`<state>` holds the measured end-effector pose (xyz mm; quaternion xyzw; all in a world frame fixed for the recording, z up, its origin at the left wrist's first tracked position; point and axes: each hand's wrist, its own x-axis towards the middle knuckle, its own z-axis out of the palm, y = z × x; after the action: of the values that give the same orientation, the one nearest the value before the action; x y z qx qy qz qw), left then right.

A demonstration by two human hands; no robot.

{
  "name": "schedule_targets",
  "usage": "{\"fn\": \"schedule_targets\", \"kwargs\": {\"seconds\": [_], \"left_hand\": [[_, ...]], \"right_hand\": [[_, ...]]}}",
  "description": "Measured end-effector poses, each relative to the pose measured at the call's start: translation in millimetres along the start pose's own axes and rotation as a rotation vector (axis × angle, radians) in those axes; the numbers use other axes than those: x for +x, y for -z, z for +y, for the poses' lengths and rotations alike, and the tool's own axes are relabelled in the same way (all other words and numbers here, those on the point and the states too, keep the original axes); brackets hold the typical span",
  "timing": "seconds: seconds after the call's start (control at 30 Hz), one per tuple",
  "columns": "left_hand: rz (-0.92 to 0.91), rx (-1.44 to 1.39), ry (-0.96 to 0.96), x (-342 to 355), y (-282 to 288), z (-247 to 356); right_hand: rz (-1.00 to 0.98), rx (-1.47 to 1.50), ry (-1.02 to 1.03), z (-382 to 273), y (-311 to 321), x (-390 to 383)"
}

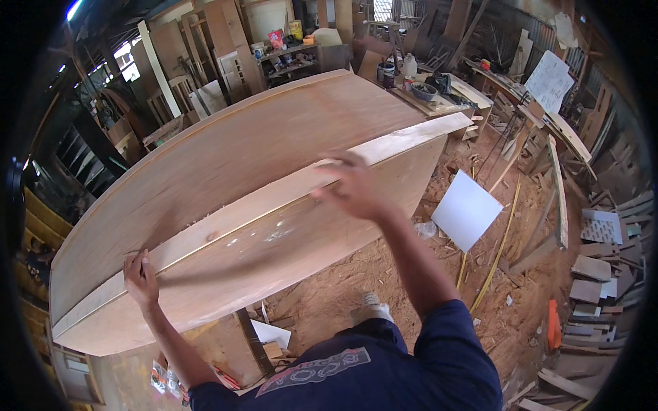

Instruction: The person fits a thin wood strip along the edge of a curved wooden structure, marks it using a square and a pencil, and then saws the strip using a hand saw.

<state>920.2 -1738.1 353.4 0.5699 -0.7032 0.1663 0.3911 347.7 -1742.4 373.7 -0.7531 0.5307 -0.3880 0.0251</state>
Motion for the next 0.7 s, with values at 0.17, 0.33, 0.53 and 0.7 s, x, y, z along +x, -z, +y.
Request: {"fn": "schedule_targets", "kwargs": {"seconds": [0.17,0.33,0.53,0.7], "left_hand": [[-0.069,0.093,-0.007,4,7,-3],[0.097,0.177,0.002,6,-39,107],[-0.341,-0.22,-0.227,66,-161,419],[-0.477,-0.136,-0.184,67,-199,462]], "right_hand": [[0.276,-0.004,-0.175,158,106,-18],[0.249,-0.113,-0.193,272,186,-8],[-0.102,-0.026,0.024,345,203,31],[-0.339,0.164,0.001,354,209,44]]}}
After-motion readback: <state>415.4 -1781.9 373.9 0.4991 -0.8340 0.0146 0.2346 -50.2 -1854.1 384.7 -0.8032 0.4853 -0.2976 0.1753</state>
